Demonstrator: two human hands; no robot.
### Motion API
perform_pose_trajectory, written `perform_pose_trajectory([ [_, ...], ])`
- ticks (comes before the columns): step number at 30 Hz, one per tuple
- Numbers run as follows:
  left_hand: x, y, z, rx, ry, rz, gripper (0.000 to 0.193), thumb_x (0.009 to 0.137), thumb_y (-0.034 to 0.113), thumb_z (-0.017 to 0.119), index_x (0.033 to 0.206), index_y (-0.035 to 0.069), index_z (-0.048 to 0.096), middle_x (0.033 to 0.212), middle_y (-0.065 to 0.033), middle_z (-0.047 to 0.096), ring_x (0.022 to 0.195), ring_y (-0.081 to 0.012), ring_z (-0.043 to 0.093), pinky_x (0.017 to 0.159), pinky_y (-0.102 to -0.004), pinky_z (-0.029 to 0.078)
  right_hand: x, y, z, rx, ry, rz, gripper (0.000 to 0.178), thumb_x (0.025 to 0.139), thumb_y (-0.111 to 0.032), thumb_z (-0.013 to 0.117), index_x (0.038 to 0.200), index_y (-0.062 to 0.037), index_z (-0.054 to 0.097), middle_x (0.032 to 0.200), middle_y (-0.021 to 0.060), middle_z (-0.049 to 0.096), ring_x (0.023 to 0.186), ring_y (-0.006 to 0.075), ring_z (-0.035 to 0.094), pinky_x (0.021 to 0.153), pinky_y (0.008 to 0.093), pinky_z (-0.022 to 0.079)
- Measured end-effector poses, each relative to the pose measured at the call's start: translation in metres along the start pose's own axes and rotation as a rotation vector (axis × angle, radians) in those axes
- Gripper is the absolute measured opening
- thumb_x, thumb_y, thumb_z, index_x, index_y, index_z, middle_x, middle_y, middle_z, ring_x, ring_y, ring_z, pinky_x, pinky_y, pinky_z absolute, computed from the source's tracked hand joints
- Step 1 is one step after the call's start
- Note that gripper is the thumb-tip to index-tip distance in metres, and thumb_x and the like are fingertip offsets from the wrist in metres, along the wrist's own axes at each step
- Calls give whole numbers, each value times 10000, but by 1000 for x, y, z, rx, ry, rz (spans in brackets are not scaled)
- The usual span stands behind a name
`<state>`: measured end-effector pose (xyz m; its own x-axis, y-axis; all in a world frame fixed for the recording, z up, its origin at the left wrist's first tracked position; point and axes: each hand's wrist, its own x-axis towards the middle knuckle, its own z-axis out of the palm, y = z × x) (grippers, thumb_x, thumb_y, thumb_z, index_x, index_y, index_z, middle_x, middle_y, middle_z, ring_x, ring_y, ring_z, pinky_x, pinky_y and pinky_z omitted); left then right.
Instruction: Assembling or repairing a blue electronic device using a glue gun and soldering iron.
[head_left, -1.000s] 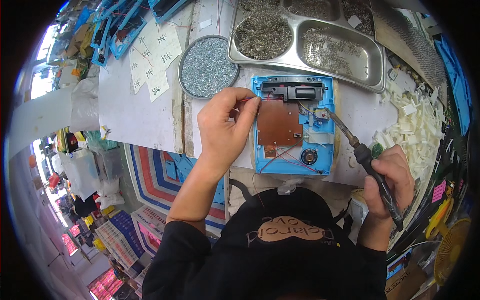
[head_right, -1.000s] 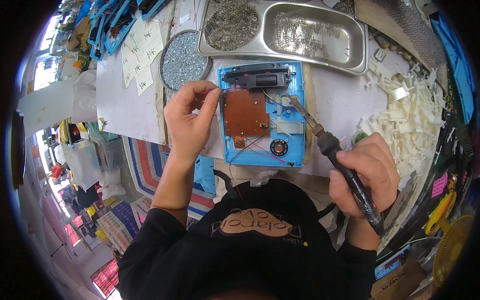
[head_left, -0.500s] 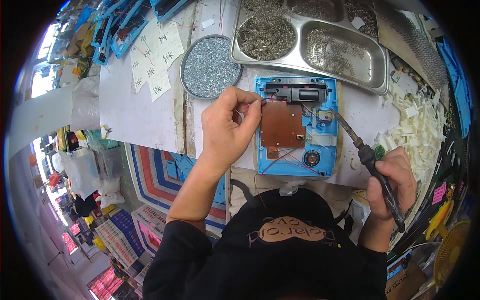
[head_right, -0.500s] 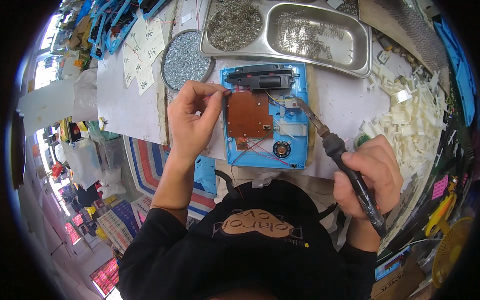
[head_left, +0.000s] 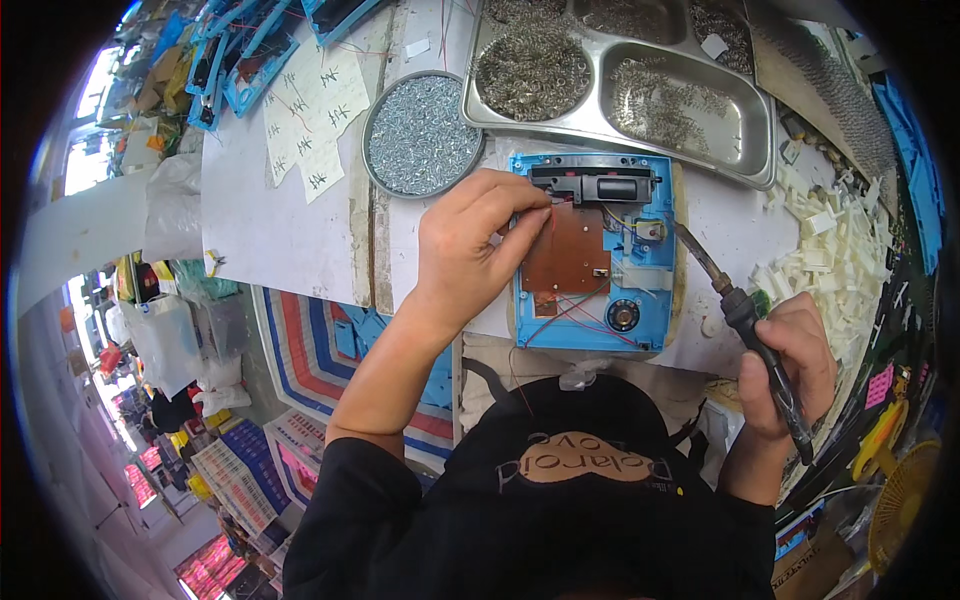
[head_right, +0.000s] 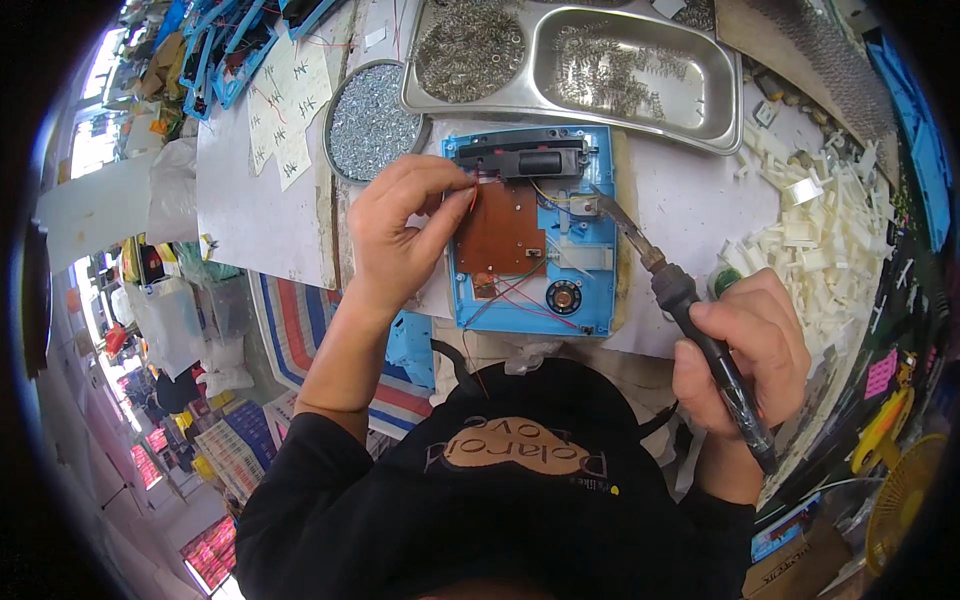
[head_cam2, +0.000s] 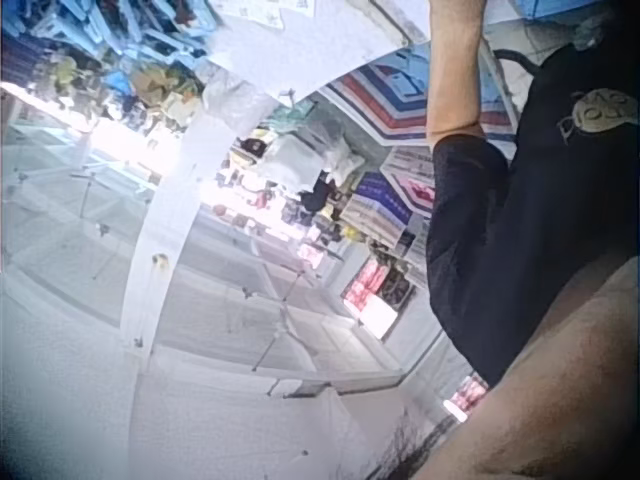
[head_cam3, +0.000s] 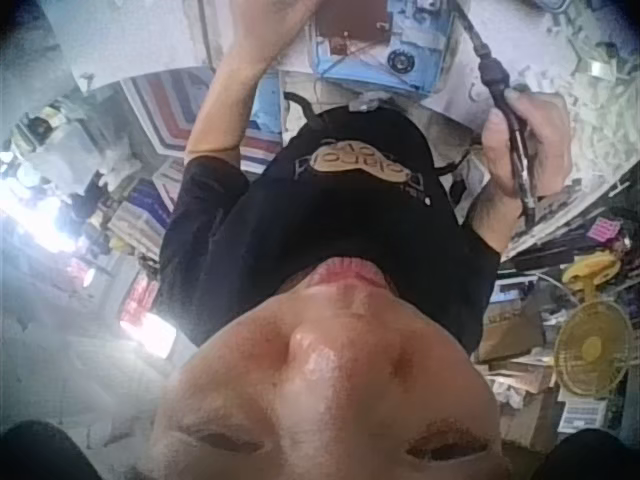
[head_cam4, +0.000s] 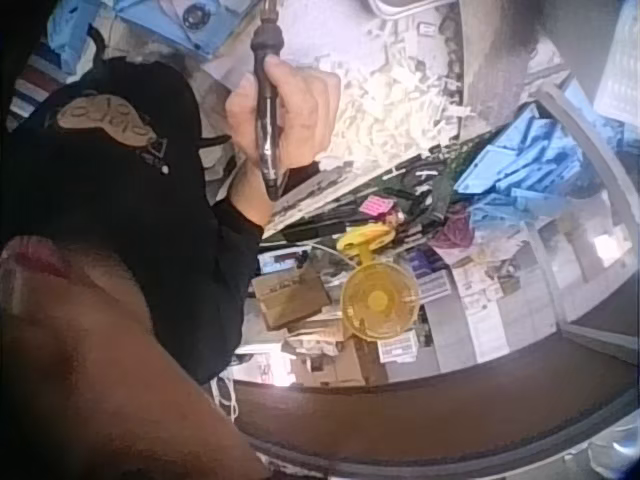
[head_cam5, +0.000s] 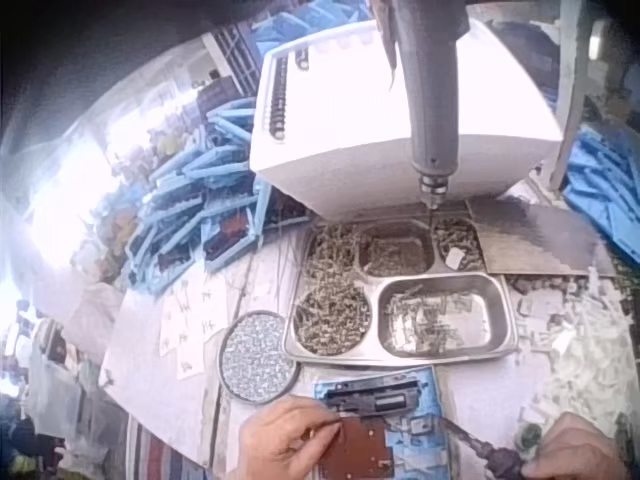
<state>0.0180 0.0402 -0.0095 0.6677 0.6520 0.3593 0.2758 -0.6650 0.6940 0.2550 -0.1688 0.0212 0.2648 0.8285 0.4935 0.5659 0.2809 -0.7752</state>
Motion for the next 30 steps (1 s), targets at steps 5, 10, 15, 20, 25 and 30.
perform_pose_trajectory([
  [5, 4, -1, 5, 73, 16, 67, 159, 774, -10, 784, 916, 38, 732, 863, -91, 686, 749, -258, 679, 642, -335, 537, 0, 1, -2, 1, 1, -2, 265, 801, -58, 744, 1036, 21, 647, 745, 107, 600, 647, 237, 525, 602, 332, 415],
  [10, 7, 0, 7, 99, -4, 131, 184, 762, -1, 791, 926, 46, 724, 882, -78, 667, 771, -258, 677, 653, -345, 536, 0, 2, -2, 3, 8, -4, 263, 809, -66, 746, 1038, 18, 649, 741, 102, 597, 646, 238, 527, 602, 332, 415],
  [15, 9, 0, 11, 136, -48, 208, 181, 762, 23, 783, 923, 54, 706, 904, -75, 661, 775, -262, 666, 651, -362, 528, 0, 1, -2, 1, 6, -4, 264, 816, -75, 751, 1044, 14, 651, 735, 95, 591, 646, 239, 531, 601, 334, 415],
  [20, 11, 4, 12, 178, -57, 234, 167, 763, 44, 777, 908, 55, 695, 892, -75, 656, 771, -268, 662, 651, -370, 528, 1, 2, -2, -4, -2, -18, 261, 819, -75, 752, 1044, 12, 652, 734, 90, 593, 641, 238, 533, 599, 336, 416],
  [25, 12, 5, 13, 207, -64, 253, 156, 759, 40, 774, 888, 55, 686, 883, -74, 653, 769, -268, 656, 650, -369, 527, 0, 2, -1, 2, 15, -21, 256, 816, -74, 753, 1037, 11, 655, 728, 90, 597, 630, 238, 534, 594, 333, 419],
  [30, 10, 9, 16, 197, -78, 251, 157, 755, 38, 775, 882, 57, 685, 874, -77, 652, 761, -271, 654, 645, -367, 527, -1, 2, -2, 5, 17, -14, 257, 813, -72, 750, 1036, 12, 655, 724, 89, 595, 628, 237, 532, 594, 331, 420],
])
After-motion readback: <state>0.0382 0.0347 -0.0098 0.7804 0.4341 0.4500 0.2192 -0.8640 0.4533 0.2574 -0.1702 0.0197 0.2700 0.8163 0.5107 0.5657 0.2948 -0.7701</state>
